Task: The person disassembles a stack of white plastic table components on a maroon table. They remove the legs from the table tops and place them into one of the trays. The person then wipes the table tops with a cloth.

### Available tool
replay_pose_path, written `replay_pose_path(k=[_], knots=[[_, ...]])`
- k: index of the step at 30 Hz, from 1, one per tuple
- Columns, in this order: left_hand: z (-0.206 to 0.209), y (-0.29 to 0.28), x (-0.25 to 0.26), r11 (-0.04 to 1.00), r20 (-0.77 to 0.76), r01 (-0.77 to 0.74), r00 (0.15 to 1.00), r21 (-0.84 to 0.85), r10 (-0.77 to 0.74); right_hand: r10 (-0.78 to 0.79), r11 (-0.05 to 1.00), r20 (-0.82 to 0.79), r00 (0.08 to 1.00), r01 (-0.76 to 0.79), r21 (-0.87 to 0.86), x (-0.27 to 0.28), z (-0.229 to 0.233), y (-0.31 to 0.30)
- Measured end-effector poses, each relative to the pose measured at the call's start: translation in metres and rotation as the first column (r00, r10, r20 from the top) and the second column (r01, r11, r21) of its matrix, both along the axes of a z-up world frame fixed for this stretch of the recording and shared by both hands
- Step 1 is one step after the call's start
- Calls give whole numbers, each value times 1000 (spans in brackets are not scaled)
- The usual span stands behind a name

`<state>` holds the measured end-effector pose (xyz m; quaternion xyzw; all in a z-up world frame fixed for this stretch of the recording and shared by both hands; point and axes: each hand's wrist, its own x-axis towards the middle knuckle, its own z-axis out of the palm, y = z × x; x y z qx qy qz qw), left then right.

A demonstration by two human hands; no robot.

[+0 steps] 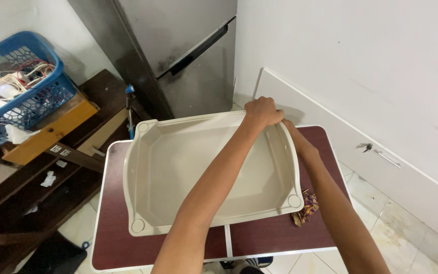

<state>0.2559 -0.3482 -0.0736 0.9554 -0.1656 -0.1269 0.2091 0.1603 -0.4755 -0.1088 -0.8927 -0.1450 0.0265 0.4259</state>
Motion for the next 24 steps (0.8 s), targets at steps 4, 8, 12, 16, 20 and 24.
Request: replay_pose_path(k=[4,8,12,16,20,24], knots=[[-8,-8,1,996,42,-82,996,-19,83,-54,997,-96,994,59,44,0,-24,3],[-3,-1,-2,986,54,-95,993,-136,104,-31,995,-102,994,41,91,11,-33,6],[4,-1,-4,979,114,-49,991,-198,73,-50,990,-108,993,63,124,17,-36,2],[-2,6,-9,978,144,-50,986,-203,81,-32,986,-125,992,52,158,21,-47,4],[-4,8,-13,973,247,-37,965,-227,94,-47,983,-130,990,69,171,17,-59,-2],[7,19,-21,987,193,52,981,-155,-21,-72,969,-134,988,101,223,0,-57,-1]])
